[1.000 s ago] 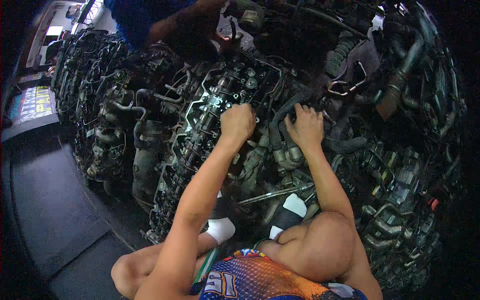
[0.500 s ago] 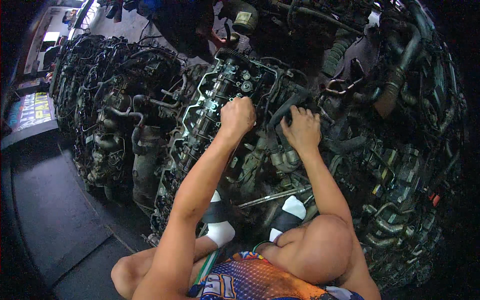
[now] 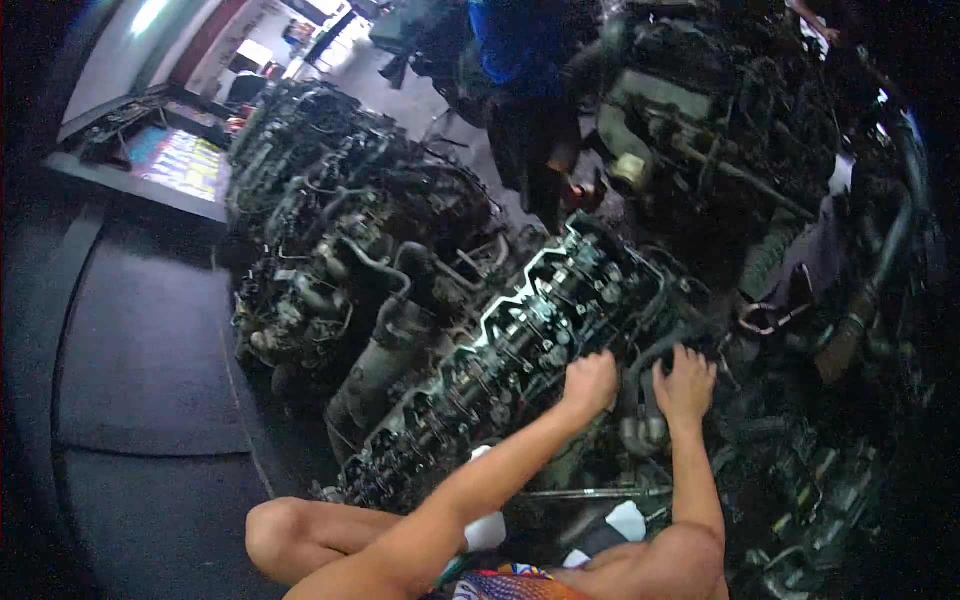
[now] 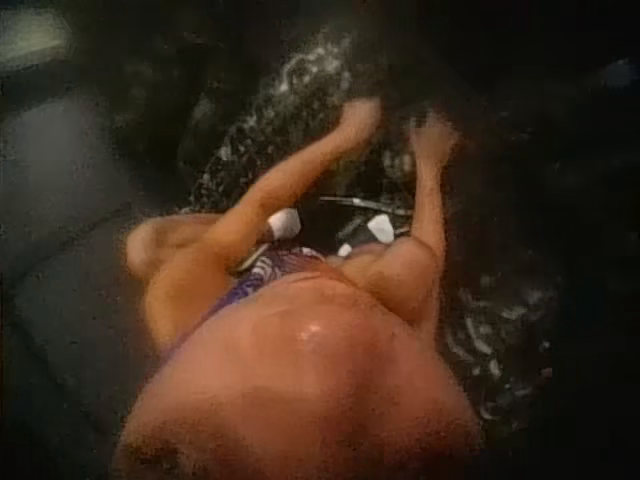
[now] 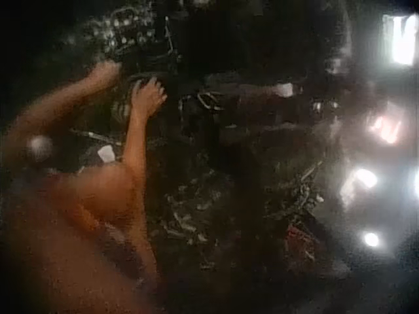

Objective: The person works on an open engine block, using a wrench to tighten or loosen bolts on the cylinder head and manipulating engine components by hand.

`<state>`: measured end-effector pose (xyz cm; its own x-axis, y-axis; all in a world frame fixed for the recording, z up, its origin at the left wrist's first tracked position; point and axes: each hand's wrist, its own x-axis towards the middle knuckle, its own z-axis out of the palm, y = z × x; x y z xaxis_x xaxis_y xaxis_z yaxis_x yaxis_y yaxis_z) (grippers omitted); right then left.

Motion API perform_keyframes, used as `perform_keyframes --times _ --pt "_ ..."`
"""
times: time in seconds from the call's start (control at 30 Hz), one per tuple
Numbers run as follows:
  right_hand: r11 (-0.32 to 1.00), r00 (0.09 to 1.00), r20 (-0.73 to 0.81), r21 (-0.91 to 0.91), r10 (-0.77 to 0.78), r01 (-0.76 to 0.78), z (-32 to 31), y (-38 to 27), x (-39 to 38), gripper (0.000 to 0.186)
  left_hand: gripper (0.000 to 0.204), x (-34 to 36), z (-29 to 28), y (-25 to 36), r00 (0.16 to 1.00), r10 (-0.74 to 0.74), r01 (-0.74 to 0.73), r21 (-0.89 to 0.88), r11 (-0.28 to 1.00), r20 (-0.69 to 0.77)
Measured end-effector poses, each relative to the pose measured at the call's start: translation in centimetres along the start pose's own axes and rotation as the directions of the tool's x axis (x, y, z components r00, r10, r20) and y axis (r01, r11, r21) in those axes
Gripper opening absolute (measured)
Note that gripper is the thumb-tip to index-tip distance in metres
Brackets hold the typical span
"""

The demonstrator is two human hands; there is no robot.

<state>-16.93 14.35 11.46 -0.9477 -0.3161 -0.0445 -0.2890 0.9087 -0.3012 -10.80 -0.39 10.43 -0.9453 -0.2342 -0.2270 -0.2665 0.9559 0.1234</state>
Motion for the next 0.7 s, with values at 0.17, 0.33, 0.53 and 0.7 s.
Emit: perform_keyframes --times 0.17,0.33,0.53,0.7 --pt "1.0 0.997 0.084 0.015 0.002 -0.003 0.0 -1.4 -0.3 0.036 0.009 -2.7 0.9 -1.3 0.999 -0.027 0.023 -0.108 0.994 -0.033" --pt "0.998 0.998 -0.023 -0.027 -0.06 0.059 1.4 1.1 -0.5 0.039 0.024 -6.1 6.1 -0.5 0.968 0.136 -0.157 0.086 0.984 0.213" --pt "0.998 0.995 0.082 -0.028 -0.058 0.06 0.4 -0.3 0.3 0.039 0.056 -8.9 12.1 -4.1 0.928 0.056 -0.034 -0.068 0.997 0.367" --pt "0.997 0.997 -0.012 -0.026 -0.071 0.07 1.1 0.4 0.1 0.032 0.047 -8.8 12.0 -3.8 0.952 0.028 0.019 -0.152 0.988 0.306"
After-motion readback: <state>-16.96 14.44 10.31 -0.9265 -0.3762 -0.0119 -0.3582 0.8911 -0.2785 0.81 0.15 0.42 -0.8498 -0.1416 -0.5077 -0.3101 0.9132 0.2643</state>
